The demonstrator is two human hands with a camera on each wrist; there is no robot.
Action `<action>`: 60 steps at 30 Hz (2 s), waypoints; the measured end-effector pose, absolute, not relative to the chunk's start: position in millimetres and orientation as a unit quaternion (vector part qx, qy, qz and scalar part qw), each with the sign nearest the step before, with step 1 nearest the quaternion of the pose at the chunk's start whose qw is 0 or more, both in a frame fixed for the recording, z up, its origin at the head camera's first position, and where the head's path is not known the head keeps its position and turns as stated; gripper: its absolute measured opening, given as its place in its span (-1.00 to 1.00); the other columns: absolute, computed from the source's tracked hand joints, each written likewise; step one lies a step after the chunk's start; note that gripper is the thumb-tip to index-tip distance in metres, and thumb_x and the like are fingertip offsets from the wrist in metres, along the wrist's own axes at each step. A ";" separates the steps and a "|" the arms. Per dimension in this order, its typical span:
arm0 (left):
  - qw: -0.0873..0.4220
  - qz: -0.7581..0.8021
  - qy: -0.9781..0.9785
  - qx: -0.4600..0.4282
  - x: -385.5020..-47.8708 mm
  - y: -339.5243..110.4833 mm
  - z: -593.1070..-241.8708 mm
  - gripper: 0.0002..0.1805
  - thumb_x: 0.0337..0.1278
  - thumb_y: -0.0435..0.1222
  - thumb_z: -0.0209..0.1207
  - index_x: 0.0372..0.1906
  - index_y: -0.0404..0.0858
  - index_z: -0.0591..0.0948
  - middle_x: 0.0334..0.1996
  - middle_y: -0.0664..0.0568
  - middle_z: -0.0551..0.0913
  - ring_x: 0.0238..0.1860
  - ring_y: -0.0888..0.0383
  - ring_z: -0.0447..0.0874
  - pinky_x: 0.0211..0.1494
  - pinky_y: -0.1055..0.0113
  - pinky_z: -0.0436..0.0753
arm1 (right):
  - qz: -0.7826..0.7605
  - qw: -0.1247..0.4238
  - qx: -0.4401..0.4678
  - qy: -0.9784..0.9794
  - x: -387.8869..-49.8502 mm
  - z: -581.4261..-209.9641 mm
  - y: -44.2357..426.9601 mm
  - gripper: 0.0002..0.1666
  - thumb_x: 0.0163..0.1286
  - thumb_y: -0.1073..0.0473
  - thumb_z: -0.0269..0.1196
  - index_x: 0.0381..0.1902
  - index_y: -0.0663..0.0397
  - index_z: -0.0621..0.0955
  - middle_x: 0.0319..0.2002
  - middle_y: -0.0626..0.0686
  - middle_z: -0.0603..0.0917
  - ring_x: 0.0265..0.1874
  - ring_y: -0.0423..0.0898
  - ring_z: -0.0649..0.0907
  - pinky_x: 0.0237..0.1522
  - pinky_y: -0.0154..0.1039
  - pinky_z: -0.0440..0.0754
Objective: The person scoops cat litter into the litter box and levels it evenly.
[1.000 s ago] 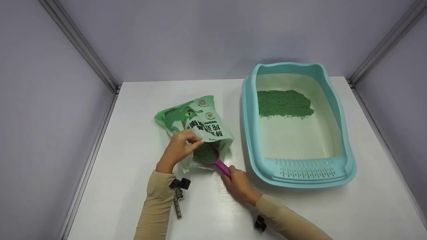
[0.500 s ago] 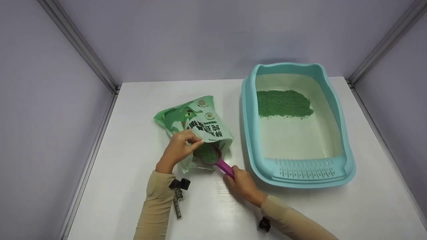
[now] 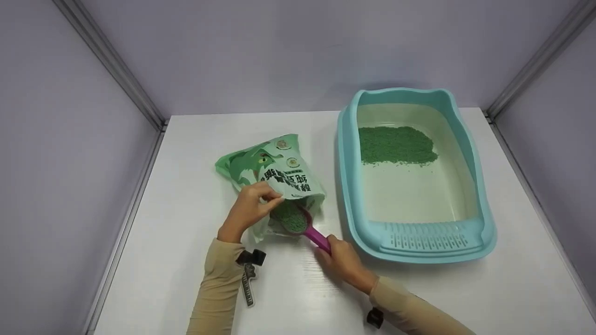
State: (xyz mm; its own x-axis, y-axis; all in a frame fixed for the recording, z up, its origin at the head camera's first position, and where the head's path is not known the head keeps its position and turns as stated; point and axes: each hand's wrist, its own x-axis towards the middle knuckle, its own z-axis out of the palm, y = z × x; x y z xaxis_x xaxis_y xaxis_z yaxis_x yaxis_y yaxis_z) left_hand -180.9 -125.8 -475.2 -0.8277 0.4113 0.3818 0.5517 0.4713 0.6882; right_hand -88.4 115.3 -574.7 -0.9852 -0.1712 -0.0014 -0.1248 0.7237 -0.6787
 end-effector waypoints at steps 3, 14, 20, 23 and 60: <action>0.084 -0.430 -0.853 -0.284 -181.2 -125.5 -475.7 -0.92 0.08 -0.36 0.32 -0.40 -0.32 0.75 -0.49 -0.12 0.67 -0.42 0.07 0.66 -0.27 0.25 0.71 | -0.355 0.017 -0.090 0.930 -85.8 -574.1 118.6 -0.79 0.30 0.21 0.27 -0.45 0.14 0.47 -0.65 -0.08 0.36 -0.63 -0.23 0.35 -0.63 -0.45 0.26; 0.088 -0.428 -0.854 -0.282 -180.2 -125.4 -474.4 -0.91 0.08 -0.35 0.32 -0.40 -0.31 0.75 -0.49 -0.11 0.68 -0.42 0.09 0.65 -0.27 0.32 0.69 | -0.324 -0.011 -0.111 0.939 -77.0 -565.0 128.4 -0.75 0.27 0.18 0.32 -0.45 0.15 0.46 -0.67 0.00 0.46 -0.66 -0.24 0.37 -0.64 -0.48 0.29; 0.080 -0.424 -0.856 -0.285 -179.1 -125.7 -472.5 -0.91 0.10 -0.33 0.31 -0.39 -0.30 0.75 -0.48 -0.11 0.67 -0.42 0.06 0.65 -0.27 0.23 0.70 | -0.306 -0.027 -0.119 0.944 -70.7 -557.8 130.9 -0.71 0.24 0.15 0.35 -0.47 0.14 0.46 -0.67 -0.01 0.48 -0.65 -0.25 0.37 -0.64 -0.46 0.31; 0.080 -0.422 -0.857 -0.285 -178.8 -126.1 -472.6 -0.91 0.10 -0.34 0.31 -0.39 -0.30 0.75 -0.48 -0.11 0.67 -0.42 0.05 0.65 -0.27 0.19 0.70 | -0.302 -0.025 -0.119 0.945 -67.7 -553.7 131.9 -0.69 0.23 0.14 0.36 -0.49 0.14 0.45 -0.68 -0.04 0.44 -0.65 -0.26 0.36 -0.65 -0.45 0.29; 0.087 -0.423 -0.858 -0.277 -179.2 -126.2 -476.1 -0.91 0.08 -0.35 0.32 -0.40 -0.30 0.75 -0.49 -0.11 0.66 -0.42 0.06 0.66 -0.27 0.22 0.70 | -0.284 0.031 -0.124 0.950 -53.2 -491.9 165.9 -0.74 0.21 0.13 0.37 -0.46 0.12 0.50 -0.68 -0.08 0.44 -0.68 -0.28 0.34 -0.65 -0.48 0.24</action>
